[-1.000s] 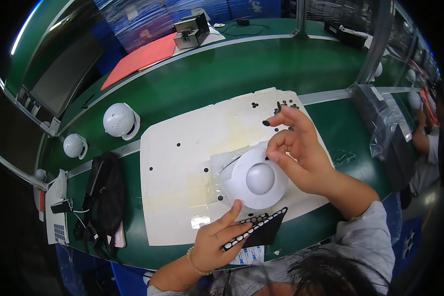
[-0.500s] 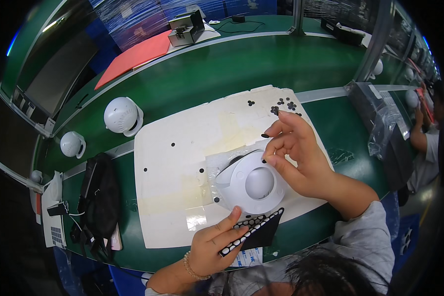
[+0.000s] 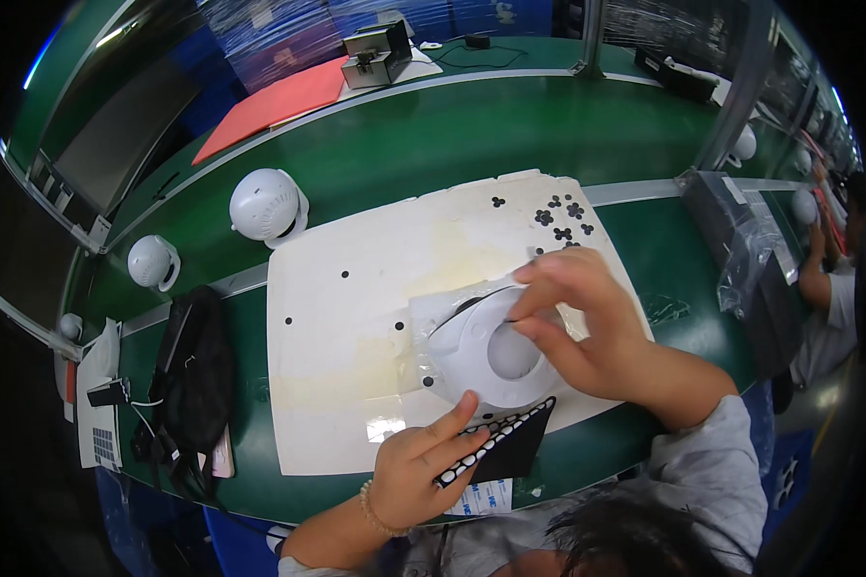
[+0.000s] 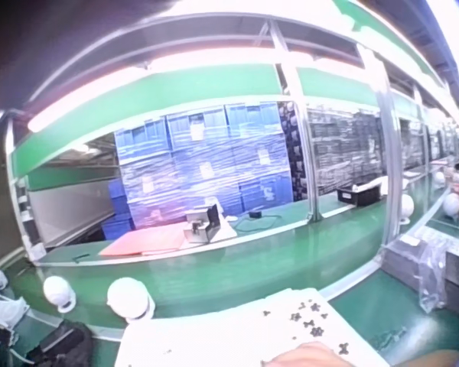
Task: The person assembles white dome-shaped electronic devices by hand. They repeatedly pick up small black circular components from a sheet and place them into holes on the base of the white domes, then set the finished units aside on the green workbench.
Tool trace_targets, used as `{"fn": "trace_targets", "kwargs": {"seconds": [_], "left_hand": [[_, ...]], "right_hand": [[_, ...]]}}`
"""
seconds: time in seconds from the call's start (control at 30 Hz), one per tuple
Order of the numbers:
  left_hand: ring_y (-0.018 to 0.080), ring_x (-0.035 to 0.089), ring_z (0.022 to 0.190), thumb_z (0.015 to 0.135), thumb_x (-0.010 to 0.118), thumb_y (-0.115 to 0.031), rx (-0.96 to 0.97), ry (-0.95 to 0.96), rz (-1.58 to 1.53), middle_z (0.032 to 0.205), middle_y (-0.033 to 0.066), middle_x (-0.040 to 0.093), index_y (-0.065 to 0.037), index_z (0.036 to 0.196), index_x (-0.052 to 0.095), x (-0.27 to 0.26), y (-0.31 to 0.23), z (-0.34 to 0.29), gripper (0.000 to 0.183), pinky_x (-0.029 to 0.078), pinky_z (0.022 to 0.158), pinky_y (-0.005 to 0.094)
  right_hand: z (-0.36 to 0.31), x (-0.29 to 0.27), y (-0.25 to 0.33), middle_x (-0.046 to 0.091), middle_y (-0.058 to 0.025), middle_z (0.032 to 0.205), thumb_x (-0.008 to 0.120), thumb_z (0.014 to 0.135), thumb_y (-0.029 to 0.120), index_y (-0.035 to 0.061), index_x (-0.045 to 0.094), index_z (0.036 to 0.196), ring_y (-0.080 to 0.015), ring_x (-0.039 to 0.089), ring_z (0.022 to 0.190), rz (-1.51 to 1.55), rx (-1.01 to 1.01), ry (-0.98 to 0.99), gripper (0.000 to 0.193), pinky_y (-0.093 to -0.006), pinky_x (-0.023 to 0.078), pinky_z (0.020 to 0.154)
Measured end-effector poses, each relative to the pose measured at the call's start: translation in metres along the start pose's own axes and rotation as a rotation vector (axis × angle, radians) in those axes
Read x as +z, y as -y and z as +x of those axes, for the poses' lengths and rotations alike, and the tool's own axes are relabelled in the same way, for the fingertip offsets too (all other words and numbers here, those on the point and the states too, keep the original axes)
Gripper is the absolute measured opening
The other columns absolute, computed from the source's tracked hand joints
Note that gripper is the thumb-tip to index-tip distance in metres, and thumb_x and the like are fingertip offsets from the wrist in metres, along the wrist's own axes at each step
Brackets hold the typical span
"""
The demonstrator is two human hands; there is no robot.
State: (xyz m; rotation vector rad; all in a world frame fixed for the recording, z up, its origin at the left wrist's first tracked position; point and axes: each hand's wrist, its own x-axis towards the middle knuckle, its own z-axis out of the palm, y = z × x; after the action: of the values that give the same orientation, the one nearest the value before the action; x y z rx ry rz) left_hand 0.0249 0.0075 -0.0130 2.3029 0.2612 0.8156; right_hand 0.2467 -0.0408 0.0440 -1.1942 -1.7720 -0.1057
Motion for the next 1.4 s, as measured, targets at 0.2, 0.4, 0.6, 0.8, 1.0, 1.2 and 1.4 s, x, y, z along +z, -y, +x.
{"fn": "trace_targets", "kwargs": {"seconds": [0.2,0.4,0.6,0.8,1.0,1.2,1.4], "left_hand": [[0.018,0.056,0.055,0.057,0.066,-0.003,-0.012,0.001,-0.023,0.124,0.0126,0.049,-0.007,0.094,0.063,0.0,0.002,-0.001,0.037,0.044,0.051,0.0255],[0.0176,0.056,0.054,0.057,0.065,-0.003,-0.016,0.004,-0.033,0.124,0.012,0.049,-0.007,0.094,0.063,0.0,0.003,-0.001,0.038,0.044,0.051,0.0253],[0.0175,0.056,0.054,0.056,0.065,-0.003,-0.016,-0.009,-0.024,0.124,0.012,0.049,-0.006,0.093,0.064,0.0,0.002,-0.002,0.037,0.044,0.051,0.0253],[0.0186,0.059,0.06,0.056,0.065,-0.002,-0.01,-0.007,-0.027,0.124,0.0114,0.049,-0.006,0.093,0.064,0.0,0.003,0.001,0.037,0.045,0.052,0.0257],[0.0246,0.061,0.087,0.062,0.065,0.004,-0.116,0.065,-0.096,0.124,0.0175,0.047,0.0,0.089,0.063,-0.002,-0.001,0.004,0.028,0.048,0.071,0.0271],[0.0274,0.058,0.1,0.064,0.066,0.008,-0.171,0.025,-0.185,0.125,0.0212,0.045,0.004,0.086,0.063,0.001,-0.006,0.002,0.022,0.046,0.082,0.0293],[0.0279,0.057,0.101,0.063,0.067,0.008,-0.146,0.008,-0.194,0.124,0.0218,0.045,0.003,0.085,0.063,0.003,-0.005,0.005,0.022,0.046,0.083,0.0298]], "right_hand": [[0.003,0.02,-0.006,0.056,-0.0073,0.081,0.052,0.074,-0.006,0.0051,0.037,0.12,-0.0261,0.051,0.083,0.312,0.196,0.159,0.049,-0.0369,0.035,0.081],[0.003,0.019,-0.006,0.056,-0.0083,0.08,0.052,0.074,-0.006,0.0053,0.035,0.121,-0.0265,0.051,0.081,0.31,0.19,0.194,0.051,-0.037,0.037,0.079],[0.011,0.014,0.001,0.056,-0.0061,0.082,0.055,0.071,-0.002,0.0066,0.046,0.115,-0.0253,0.052,0.081,0.116,0.067,0.239,0.045,-0.0372,0.037,0.079],[0.004,0.005,0.014,0.057,-0.0015,0.091,0.06,0.069,0.01,0.0148,0.053,0.112,-0.0193,0.053,0.095,-0.535,-0.279,0.28,0.043,-0.0439,0.03,0.089],[-0.005,-0.009,0.027,0.048,-0.0083,0.12,0.062,0.072,0.016,0.0153,0.057,0.1,-0.0281,0.04,0.117,-0.426,0.01,0.278,0.028,-0.0495,0.018,0.096],[-0.027,-0.005,0.017,0.032,-0.0181,0.134,0.058,0.078,0.013,0.0102,0.055,0.083,-0.0422,0.018,0.127,0.058,0.179,0.303,0.007,-0.0501,0.016,0.097],[-0.032,0.001,0.016,0.031,-0.0186,0.134,0.056,0.08,0.013,0.0085,0.054,0.081,-0.0425,0.019,0.127,0.095,0.226,0.338,0.005,-0.0502,0.018,0.096]]}}
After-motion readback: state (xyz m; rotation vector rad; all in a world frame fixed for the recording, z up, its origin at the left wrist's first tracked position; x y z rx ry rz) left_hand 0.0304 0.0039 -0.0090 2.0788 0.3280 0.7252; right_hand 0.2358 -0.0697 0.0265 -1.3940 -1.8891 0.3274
